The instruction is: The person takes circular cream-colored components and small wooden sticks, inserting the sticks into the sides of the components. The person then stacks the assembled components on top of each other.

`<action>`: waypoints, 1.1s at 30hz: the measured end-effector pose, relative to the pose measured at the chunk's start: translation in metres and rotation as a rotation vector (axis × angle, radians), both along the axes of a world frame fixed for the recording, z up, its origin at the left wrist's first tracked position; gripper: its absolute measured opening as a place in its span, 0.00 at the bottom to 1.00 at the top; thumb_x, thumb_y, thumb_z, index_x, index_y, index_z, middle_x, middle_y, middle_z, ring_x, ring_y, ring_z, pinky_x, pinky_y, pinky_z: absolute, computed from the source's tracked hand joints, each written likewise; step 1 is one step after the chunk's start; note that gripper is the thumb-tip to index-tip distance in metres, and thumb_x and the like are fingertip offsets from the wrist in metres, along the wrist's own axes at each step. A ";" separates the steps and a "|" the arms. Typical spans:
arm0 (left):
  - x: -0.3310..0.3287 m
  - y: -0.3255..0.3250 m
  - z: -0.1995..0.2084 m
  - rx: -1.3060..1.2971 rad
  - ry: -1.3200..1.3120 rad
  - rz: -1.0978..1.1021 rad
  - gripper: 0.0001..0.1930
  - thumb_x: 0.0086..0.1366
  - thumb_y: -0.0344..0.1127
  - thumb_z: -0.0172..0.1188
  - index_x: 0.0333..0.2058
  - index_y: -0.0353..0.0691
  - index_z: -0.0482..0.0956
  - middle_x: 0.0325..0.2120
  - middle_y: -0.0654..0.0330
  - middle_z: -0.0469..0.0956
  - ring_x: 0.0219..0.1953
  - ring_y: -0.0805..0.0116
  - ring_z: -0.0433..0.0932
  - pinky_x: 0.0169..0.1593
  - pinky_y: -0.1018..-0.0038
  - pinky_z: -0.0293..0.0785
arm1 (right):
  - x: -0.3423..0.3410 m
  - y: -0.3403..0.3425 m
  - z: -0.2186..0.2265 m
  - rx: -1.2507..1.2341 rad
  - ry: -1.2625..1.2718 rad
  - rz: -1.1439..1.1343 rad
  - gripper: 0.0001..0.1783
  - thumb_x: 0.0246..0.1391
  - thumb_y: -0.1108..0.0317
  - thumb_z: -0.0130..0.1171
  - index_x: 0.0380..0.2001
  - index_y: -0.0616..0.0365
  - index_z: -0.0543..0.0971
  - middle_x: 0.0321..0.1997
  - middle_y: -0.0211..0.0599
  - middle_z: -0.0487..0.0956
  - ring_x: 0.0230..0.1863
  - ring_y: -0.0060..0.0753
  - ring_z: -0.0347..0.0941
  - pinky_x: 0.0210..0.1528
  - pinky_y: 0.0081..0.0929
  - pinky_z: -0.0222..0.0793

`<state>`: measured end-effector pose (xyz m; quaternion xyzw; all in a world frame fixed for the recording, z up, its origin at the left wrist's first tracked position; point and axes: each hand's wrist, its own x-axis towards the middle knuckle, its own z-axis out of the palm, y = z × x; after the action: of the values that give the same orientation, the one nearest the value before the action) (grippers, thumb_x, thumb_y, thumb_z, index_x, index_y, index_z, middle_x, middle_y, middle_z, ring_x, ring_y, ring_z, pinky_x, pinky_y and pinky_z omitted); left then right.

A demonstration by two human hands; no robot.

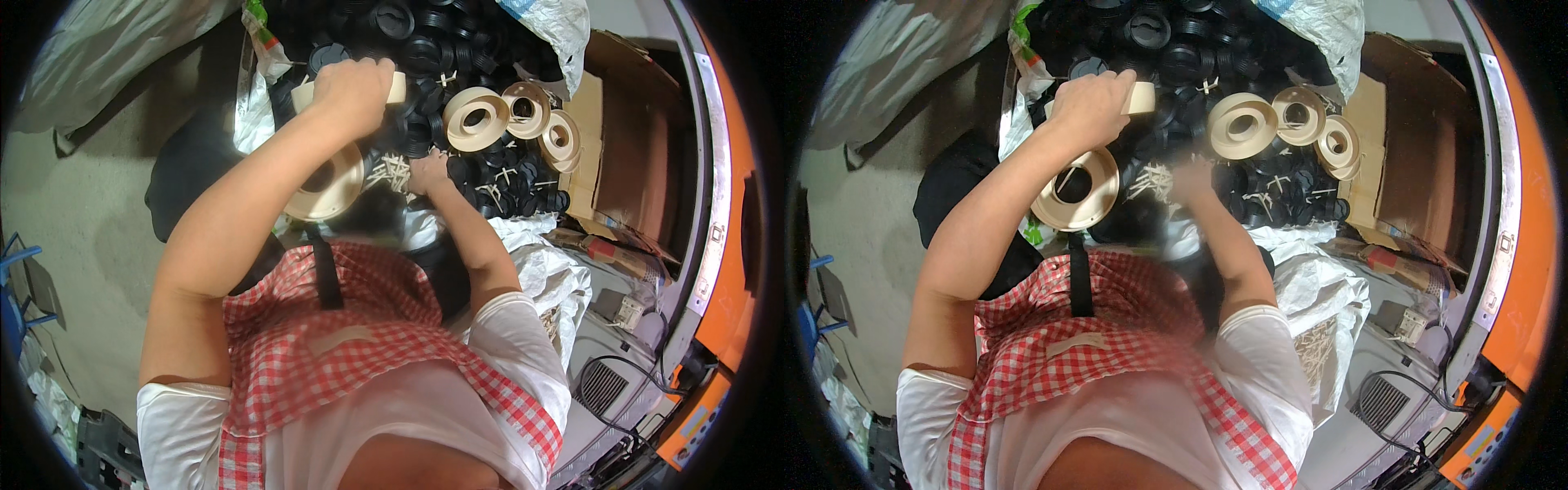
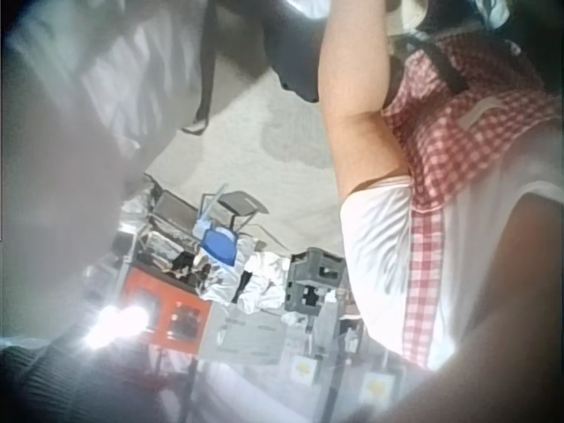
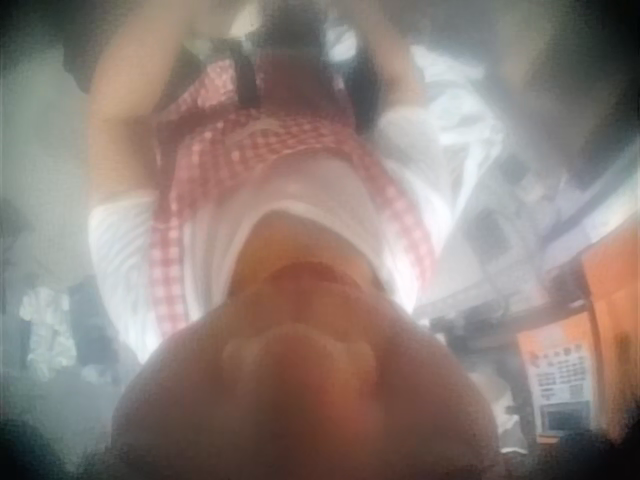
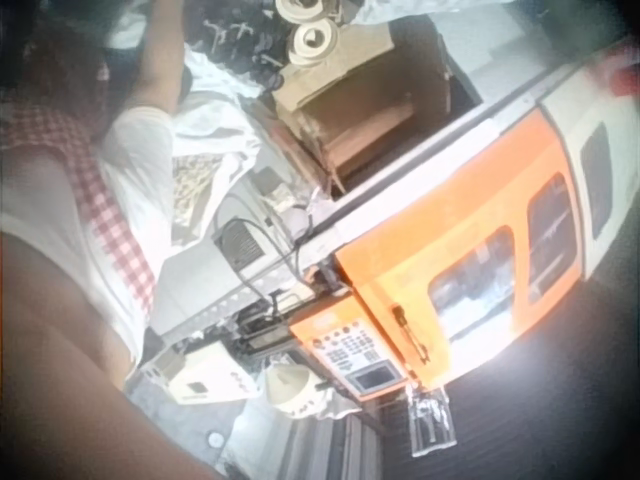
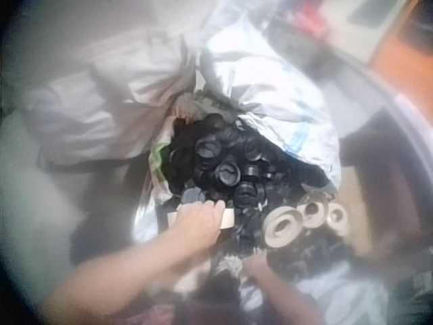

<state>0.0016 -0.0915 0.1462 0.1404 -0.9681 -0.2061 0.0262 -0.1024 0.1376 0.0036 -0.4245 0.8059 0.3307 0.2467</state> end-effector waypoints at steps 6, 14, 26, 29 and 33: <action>-0.002 0.000 0.001 0.008 -0.014 -0.003 0.17 0.50 0.36 0.64 0.37 0.38 0.69 0.32 0.53 0.76 0.36 0.53 0.77 0.37 0.62 0.74 | 0.006 -0.007 0.006 0.077 -0.055 -0.063 0.30 0.42 0.44 0.57 0.47 0.50 0.77 0.57 0.53 0.68 0.62 0.62 0.52 0.59 0.56 0.49; -0.002 -0.001 0.001 0.013 -0.019 -0.009 0.16 0.51 0.35 0.62 0.37 0.38 0.69 0.33 0.53 0.76 0.37 0.53 0.77 0.38 0.62 0.74 | -0.007 0.020 -0.022 -0.001 -0.024 0.033 0.41 0.40 0.53 0.60 0.61 0.42 0.60 0.60 0.48 0.64 0.58 0.56 0.56 0.56 0.48 0.55; -0.001 0.000 -0.001 0.038 -0.003 -0.008 0.15 0.51 0.34 0.62 0.36 0.37 0.70 0.33 0.52 0.76 0.37 0.53 0.77 0.38 0.62 0.74 | -0.001 0.023 -0.034 -0.091 0.061 -0.019 0.37 0.39 0.58 0.60 0.57 0.43 0.64 0.56 0.44 0.69 0.54 0.56 0.62 0.53 0.44 0.59; -0.002 -0.002 0.000 0.035 0.001 -0.001 0.15 0.52 0.36 0.62 0.36 0.37 0.70 0.33 0.52 0.77 0.37 0.53 0.77 0.39 0.62 0.74 | -0.002 0.029 -0.030 -0.104 0.120 0.019 0.35 0.39 0.56 0.61 0.55 0.44 0.66 0.50 0.44 0.74 0.52 0.54 0.64 0.51 0.43 0.61; -0.003 -0.004 0.002 0.054 0.000 0.014 0.16 0.53 0.37 0.63 0.37 0.37 0.70 0.34 0.52 0.77 0.37 0.53 0.77 0.39 0.62 0.74 | -0.001 0.024 -0.009 -0.113 0.106 -0.124 0.21 0.43 0.62 0.57 0.45 0.50 0.78 0.56 0.44 0.70 0.58 0.50 0.62 0.59 0.44 0.56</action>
<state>-0.0009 -0.0953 0.1485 0.1476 -0.9611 -0.2321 0.0240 -0.1033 0.1619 -0.0057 -0.3689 0.8600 0.2906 0.1995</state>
